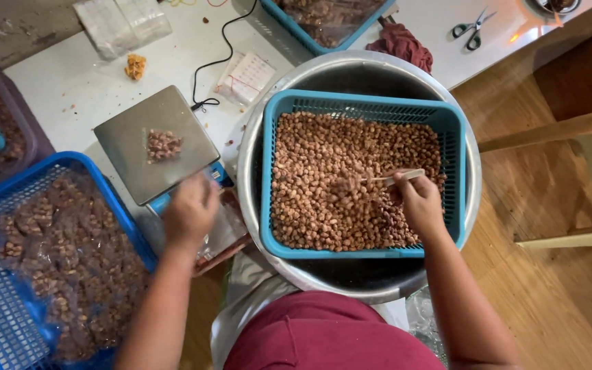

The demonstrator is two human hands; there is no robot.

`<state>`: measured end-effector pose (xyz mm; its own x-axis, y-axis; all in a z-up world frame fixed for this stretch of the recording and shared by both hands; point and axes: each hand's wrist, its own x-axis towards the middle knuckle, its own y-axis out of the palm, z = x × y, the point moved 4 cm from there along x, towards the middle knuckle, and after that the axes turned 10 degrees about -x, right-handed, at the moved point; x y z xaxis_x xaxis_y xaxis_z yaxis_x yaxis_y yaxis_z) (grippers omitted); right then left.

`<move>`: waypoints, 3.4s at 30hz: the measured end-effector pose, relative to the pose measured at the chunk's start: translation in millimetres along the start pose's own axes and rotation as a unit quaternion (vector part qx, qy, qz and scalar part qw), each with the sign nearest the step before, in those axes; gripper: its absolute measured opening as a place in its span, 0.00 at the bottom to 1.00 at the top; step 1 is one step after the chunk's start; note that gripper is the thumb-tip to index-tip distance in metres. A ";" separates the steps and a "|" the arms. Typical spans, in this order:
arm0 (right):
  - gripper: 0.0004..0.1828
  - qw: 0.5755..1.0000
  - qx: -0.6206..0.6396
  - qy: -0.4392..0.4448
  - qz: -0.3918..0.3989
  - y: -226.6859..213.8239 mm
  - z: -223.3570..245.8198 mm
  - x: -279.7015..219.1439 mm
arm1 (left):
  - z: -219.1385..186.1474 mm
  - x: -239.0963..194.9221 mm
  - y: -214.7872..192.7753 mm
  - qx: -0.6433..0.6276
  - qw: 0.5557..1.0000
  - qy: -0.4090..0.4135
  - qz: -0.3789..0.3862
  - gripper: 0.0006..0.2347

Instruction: The person scoops small brown snack pieces from a blue basket into clear plastic bags placed on a digital scale. After each bag reaches the target weight, the person moves it to a blue tray and repeats the process with a new bag.

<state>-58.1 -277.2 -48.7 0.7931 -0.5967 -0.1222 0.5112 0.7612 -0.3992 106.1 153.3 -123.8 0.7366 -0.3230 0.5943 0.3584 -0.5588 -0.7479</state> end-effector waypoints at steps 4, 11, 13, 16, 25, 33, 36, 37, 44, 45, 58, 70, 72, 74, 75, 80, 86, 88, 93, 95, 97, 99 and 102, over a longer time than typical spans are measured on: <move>0.10 0.999 0.037 -0.033 0.005 1.5 17.8 2.4 | 27.9 -108.8 34.6 0.116 0.922 -0.130 0.346 0.09; 0.11 0.998 0.028 -0.063 0.013 9.5 42.6 4.0 | 21.4 -128.4 17.3 -0.004 0.888 -0.223 0.401 0.28; 0.11 0.997 0.032 -0.066 0.013 12.1 47.8 2.1 | 26.4 -127.0 20.9 0.007 0.900 -0.206 0.384 0.36; 0.11 0.996 0.037 -0.087 0.009 13.4 52.6 1.3 | 13.5 -88.4 6.4 -0.153 0.913 -0.267 0.267 0.13; 0.11 0.996 0.035 -0.078 0.021 20.7 57.3 4.3 | -118.3 27.5 -37.8 -0.776 0.488 -0.398 -0.040 0.06; 0.13 0.985 0.046 -0.167 -0.002 13.4 142.3 -22.4 | -190.4 47.1 -14.2 -0.674 0.657 -0.288 0.177 0.13; 0.11 0.963 -0.057 -0.262 0.011 10.6 180.3 -37.6 | -194.4 53.7 -18.6 -0.676 0.641 -0.307 0.193 0.15; 0.11 0.963 -0.057 -0.263 0.011 13.4 174.6 -33.4 | -194.7 48.9 -9.1 -0.677 0.641 -0.306 0.193 0.15; 0.06 0.867 -0.139 -0.476 0.059 19.0 167.7 -28.4 | -203.8 51.8 13.8 -0.655 0.661 -0.250 0.268 0.21; 0.07 0.864 -0.092 -0.492 0.053 12.8 160.5 -21.9 | -205.8 51.7 18.1 -0.665 0.650 -0.240 0.279 0.19; 0.04 0.992 0.073 0.059 -0.088 -5.1 105.2 -1.9 | -93.4 95.1 6.7 -0.837 0.524 -0.115 0.113 0.09; 0.08 0.988 0.141 0.033 -0.058 -15.6 39.4 -6.4 | 66.2 72.0 -33.3 -0.094 0.989 -0.043 0.108 0.14; 0.08 0.986 0.151 0.038 -0.064 -15.7 40.1 -7.3 | 67.3 62.6 -31.4 -0.075 0.996 -0.027 0.034 0.03; 0.08 0.986 0.153 0.030 -0.060 -16.5 36.5 -5.4 | 41.0 69.3 -40.6 -0.198 0.978 -0.050 -0.044 0.05; 0.08 0.986 0.155 0.024 -0.056 -16.4 34.6 -5.4 | 30.5 71.2 -47.8 -0.316 0.939 -0.070 -0.119 0.06; 0.09 0.986 0.164 0.010 -0.036 -13.7 37.4 -8.2 | -40.3 69.3 -35.6 -0.693 0.630 -0.349 -0.033 0.12; 0.09 0.986 0.161 0.004 -0.048 -21.3 41.5 -13.8 | -144.2 38.1 3.2 -0.801 0.369 -0.431 0.193 0.11; 0.08 0.983 0.171 0.006 -0.060 -26.9 39.3 -14.7 | -161.1 24.2 18.9 -0.789 0.346 -0.450 0.235 0.19; 0.08 0.980 0.185 0.010 -0.077 -40.5 27.6 -15.5 | -184.0 44.1 2.7 -0.807 0.312 -0.421 0.273 0.21; 0.08 0.979 0.190 0.009 -0.073 -42.0 26.1 -16.4 | -186.5 40.5 10.1 -0.828 0.279 -0.409 0.263 0.20; 0.08 0.979 0.194 0.008 -0.065 -40.7 24.7 -16.5 | -186.8 32.8 22.0 -0.848 0.247 -0.398 0.248 0.19; 0.07 0.979 0.185 0.021 -0.082 -39.3 22.5 -15.9 | -178.4 12.3 45.3 -0.762 0.293 -0.525 0.241 0.11; 0.09 0.980 0.193 0.019 -0.053 -33.4 21.3 -14.5 | -179.7 7.7 46.1 -0.744 0.311 -0.530 0.263 0.09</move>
<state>-79.7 -288.6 -14.2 0.7197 -0.6810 -0.1354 0.6830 0.7294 -0.0383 25.3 -12.2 -100.5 0.5266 -0.6758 -0.5158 -0.0534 -0.6318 0.7733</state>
